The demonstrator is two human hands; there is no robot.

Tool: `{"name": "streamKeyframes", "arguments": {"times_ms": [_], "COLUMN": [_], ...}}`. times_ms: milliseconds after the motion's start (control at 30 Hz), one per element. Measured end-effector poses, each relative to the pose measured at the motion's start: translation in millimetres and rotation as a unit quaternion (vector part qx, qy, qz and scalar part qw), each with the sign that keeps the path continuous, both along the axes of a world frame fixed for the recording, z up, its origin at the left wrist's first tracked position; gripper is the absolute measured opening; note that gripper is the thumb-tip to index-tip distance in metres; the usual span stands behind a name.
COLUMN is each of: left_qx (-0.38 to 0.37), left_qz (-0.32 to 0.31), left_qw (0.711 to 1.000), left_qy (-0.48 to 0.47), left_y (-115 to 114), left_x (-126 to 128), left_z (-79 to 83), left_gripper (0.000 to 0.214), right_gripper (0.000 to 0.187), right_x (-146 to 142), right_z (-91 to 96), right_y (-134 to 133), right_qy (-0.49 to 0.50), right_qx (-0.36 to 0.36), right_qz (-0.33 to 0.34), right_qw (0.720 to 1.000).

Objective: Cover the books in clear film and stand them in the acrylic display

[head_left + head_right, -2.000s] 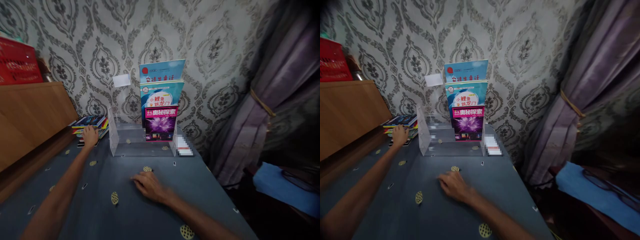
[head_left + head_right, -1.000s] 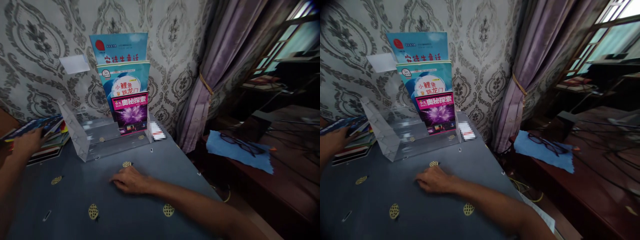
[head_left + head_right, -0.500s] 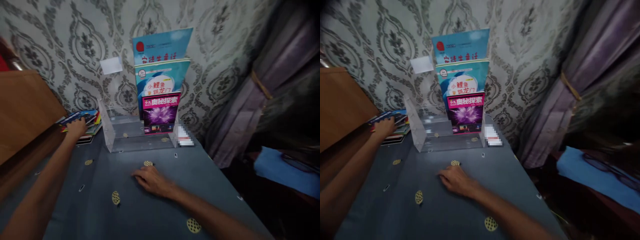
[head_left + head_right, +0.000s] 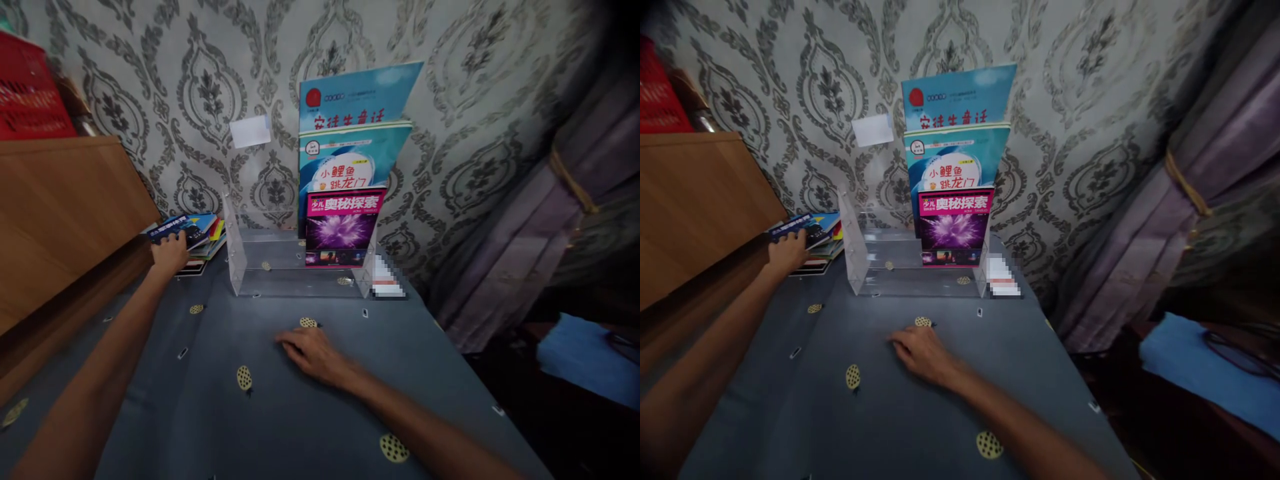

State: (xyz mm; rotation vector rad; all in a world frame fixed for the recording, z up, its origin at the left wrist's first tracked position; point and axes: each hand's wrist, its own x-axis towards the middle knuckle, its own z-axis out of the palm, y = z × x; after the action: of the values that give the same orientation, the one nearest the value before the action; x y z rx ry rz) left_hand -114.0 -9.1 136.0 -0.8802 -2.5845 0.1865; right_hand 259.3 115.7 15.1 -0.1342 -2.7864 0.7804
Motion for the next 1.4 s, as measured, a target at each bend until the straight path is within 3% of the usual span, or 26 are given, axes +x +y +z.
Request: {"name": "streamKeyframes", "arguments": {"times_ms": [367,767,1167,1400], "left_qx": [0.018,0.007,-0.003,-0.001], "left_qz": [-0.026,-0.053,-0.074,-0.09], "left_qw": [0.999,0.999,0.997,0.996], "left_qy": [0.0,0.002,0.003,-0.021], "left_y": [-25.2,-56.3,-83.4,-100.3], "left_x": [10.9,27.3,61.1,80.4], "left_z": [-39.5,-61.2,-87.0,-92.7], "left_gripper": [0.064,0.075,0.074,0.073], "right_gripper": [0.033,0.032,0.033,0.032], "right_x": [-2.5,-3.3,-2.3,-2.9], "right_z": [-3.6,-9.4,-1.7,-4.0], "right_y": [0.8,2.3,-1.2,-1.7], "right_qy": [0.011,0.027,0.01,0.025], "right_qx": [0.007,0.025,0.019,0.03], "right_qz": [0.008,0.009,0.0,-0.001], "right_qw": [1.0,0.999,1.0,0.999]}}
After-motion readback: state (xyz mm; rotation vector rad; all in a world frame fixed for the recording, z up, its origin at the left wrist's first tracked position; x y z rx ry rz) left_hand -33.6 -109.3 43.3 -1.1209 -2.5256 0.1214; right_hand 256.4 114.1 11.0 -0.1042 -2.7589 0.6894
